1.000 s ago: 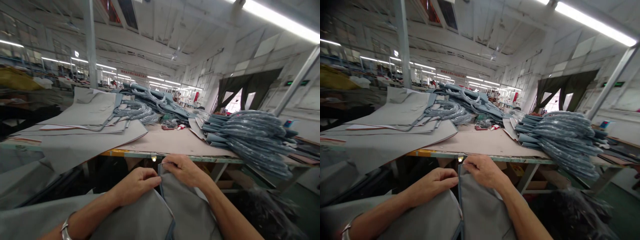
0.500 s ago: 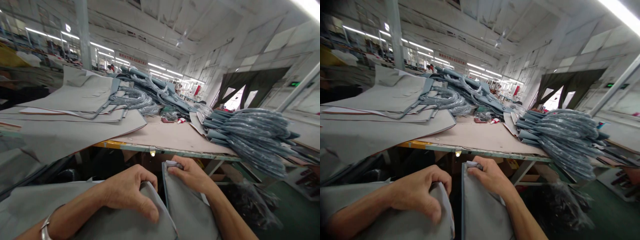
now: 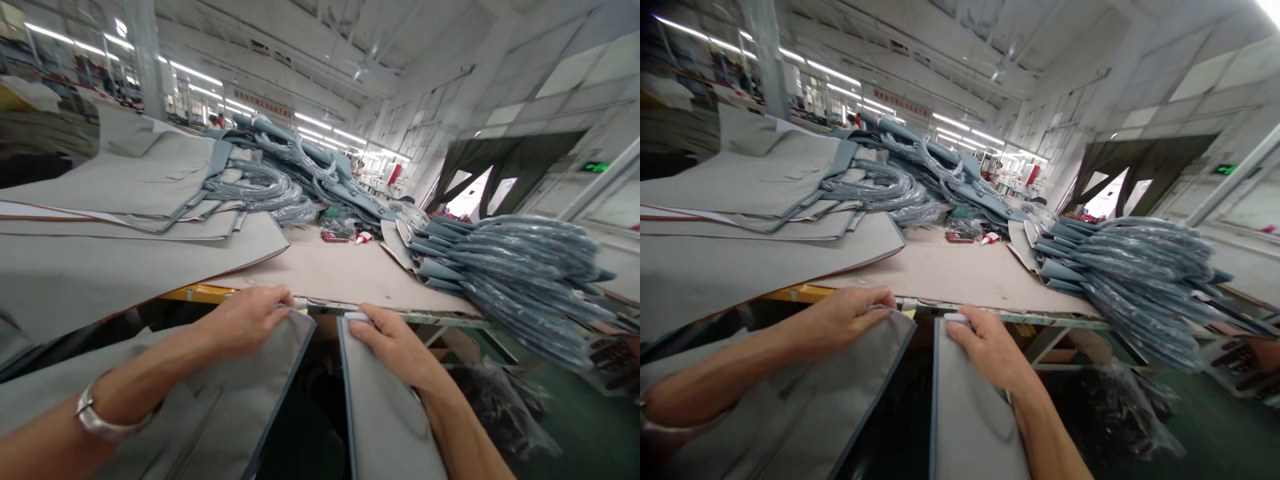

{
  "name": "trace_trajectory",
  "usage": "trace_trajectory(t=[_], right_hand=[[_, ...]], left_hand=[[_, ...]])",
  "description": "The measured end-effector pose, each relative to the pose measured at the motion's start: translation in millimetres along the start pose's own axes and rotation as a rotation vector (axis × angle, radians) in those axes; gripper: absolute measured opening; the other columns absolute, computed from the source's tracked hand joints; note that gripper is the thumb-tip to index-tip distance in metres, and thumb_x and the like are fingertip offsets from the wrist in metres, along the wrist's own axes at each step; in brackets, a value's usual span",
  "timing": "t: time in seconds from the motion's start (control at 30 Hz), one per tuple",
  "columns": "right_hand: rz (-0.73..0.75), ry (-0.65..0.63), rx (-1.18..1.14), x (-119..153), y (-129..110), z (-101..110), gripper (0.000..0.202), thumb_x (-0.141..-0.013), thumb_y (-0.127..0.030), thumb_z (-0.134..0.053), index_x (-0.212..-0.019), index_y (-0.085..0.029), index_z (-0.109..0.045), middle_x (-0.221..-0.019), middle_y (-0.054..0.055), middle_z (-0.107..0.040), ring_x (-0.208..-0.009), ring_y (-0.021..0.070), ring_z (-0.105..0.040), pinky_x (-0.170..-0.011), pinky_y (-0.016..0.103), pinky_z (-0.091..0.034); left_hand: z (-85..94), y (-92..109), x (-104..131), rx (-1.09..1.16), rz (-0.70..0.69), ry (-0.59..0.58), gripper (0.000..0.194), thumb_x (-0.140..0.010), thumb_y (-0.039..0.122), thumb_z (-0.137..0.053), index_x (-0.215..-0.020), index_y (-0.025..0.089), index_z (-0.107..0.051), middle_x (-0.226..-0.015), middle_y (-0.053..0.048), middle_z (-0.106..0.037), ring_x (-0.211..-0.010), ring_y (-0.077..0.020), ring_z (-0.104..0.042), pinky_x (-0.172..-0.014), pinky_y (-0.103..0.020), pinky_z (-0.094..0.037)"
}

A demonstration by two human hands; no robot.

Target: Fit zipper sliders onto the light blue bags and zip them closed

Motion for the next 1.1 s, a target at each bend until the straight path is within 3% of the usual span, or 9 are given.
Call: trace_trajectory(t=[0.13, 0.27, 0.37, 0.43, 0.6, 0.73, 0.83, 1.0, 1.1], right_hand=[[-0.115, -0.03, -0.037, -8.5, 25.5, -31.1, 0.036, -0.091, -0.046, -0.053, -0.07, -0.017, -0.051, -0.068, -0.002, -0.046, -0.066, 0.0129, -0.041, -0.06, 0.026, -0.03], [-0.226, -0.049, -0.188, -18.7, 54.9, -48.2, 0.043, -0.083, -0.056, -0.061, -0.069, -0.016, -0.053, -0.064, -0.003, -0.04, -0.063, 0.0117, -0.035, -0.056, 0.025, -0.026], [-0.239, -0.1, -0.286, -24.9, 61.9, -55.8, 0.045, -0.082, -0.056, -0.063, -0.067, -0.017, -0.049, -0.063, -0.004, -0.035, -0.061, 0.0105, -0.03, -0.054, 0.025, -0.023], [-0.208, -0.142, -0.338, -27.5, 57.3, -60.6, 0.042, -0.082, -0.052, -0.064, -0.066, -0.017, -0.048, -0.063, -0.004, -0.035, -0.06, 0.01, -0.029, -0.054, 0.024, -0.022], [-0.245, -0.139, -0.412, -30.9, 53.1, -69.8, 0.036, -0.074, -0.046, -0.069, -0.066, -0.016, -0.052, -0.06, -0.004, -0.039, -0.058, 0.0098, -0.031, -0.052, 0.024, -0.023], [-0.267, -0.139, -0.399, -33.7, 54.3, -77.1, 0.035, -0.075, -0.045, -0.068, -0.066, -0.015, -0.054, -0.06, -0.003, -0.04, -0.058, 0.0098, -0.033, -0.052, 0.023, -0.024], [-0.276, -0.164, -0.398, -35.6, 55.7, -81.5, 0.036, -0.076, -0.047, -0.068, -0.067, -0.014, -0.056, -0.06, -0.003, -0.04, -0.058, 0.0098, -0.033, -0.052, 0.023, -0.024], [-0.286, -0.18, -0.413, -40.3, 52.6, -85.2, 0.037, -0.074, -0.047, -0.069, -0.063, -0.015, -0.052, -0.058, -0.003, -0.038, -0.056, 0.0091, -0.031, -0.05, 0.023, -0.022], [-0.276, -0.187, -0.425, -42.1, 47.6, -86.0, 0.035, -0.075, -0.044, -0.07, -0.064, -0.014, -0.053, -0.058, -0.003, -0.039, -0.056, 0.0088, -0.031, -0.05, 0.023, -0.022]], left_hand=[[-36.3, -27.5, -2.6, 0.189, 0.055, -0.102, 0.034, -0.095, 0.036, -0.041, -0.103, 0.021, -0.07, -0.1, -0.003, -0.073, -0.093, -0.0207, -0.065, -0.08, -0.028, -0.043], [-65.6, -42.5, 1.1, 0.473, 0.184, -0.284, 0.045, -0.073, 0.042, -0.076, -0.113, 0.022, -0.072, -0.09, 0.0, -0.075, -0.084, -0.0211, -0.065, -0.07, -0.025, -0.044], [-79.3, -46.7, 1.1, 0.585, 0.219, -0.381, 0.038, -0.064, 0.035, -0.084, -0.099, 0.022, -0.079, -0.084, 0.002, -0.075, -0.079, -0.019, -0.063, -0.067, -0.023, -0.042], [-82.0, -51.5, -2.4, 0.67, 0.218, -0.381, 0.024, -0.073, 0.039, -0.077, -0.087, 0.02, -0.08, -0.076, 0.001, -0.072, -0.071, -0.0161, -0.058, -0.064, -0.023, -0.04], [-70.7, -61.6, -12.7, 0.714, 0.092, -0.238, 0.028, -0.083, 0.046, -0.067, -0.084, 0.018, -0.072, -0.082, 0.001, -0.061, -0.076, -0.0146, -0.05, -0.069, -0.024, -0.037], [-73.7, -76.4, -5.9, 0.589, 0.175, -0.194, 0.036, -0.092, 0.05, -0.051, -0.079, 0.018, -0.057, -0.072, 0.004, -0.047, -0.071, -0.0138, -0.042, -0.066, -0.025, -0.033], [-70.9, -81.1, -0.5, 0.583, 0.197, -0.137, 0.04, -0.095, 0.056, -0.045, -0.084, 0.018, -0.056, -0.076, 0.004, -0.048, -0.073, -0.0144, -0.043, -0.068, -0.026, -0.034], [-86.2, -72.1, 2.1, 0.828, 0.124, -0.264, 0.041, -0.086, 0.058, -0.062, -0.083, 0.018, -0.053, -0.072, 0.006, -0.039, -0.067, -0.0118, -0.031, -0.061, -0.025, -0.026], [-88.4, -69.8, -0.2, 0.882, 0.116, -0.274, 0.041, -0.085, 0.057, -0.064, -0.079, 0.017, -0.054, -0.07, 0.006, -0.038, -0.067, -0.0115, -0.03, -0.061, -0.025, -0.025]])
Point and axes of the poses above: each hand's wrist, its own x-axis away from the middle knuckle, its own z-axis out of the back of the hand, y = z × x, the point moved 10 cm from there along -x, towards the middle knuckle
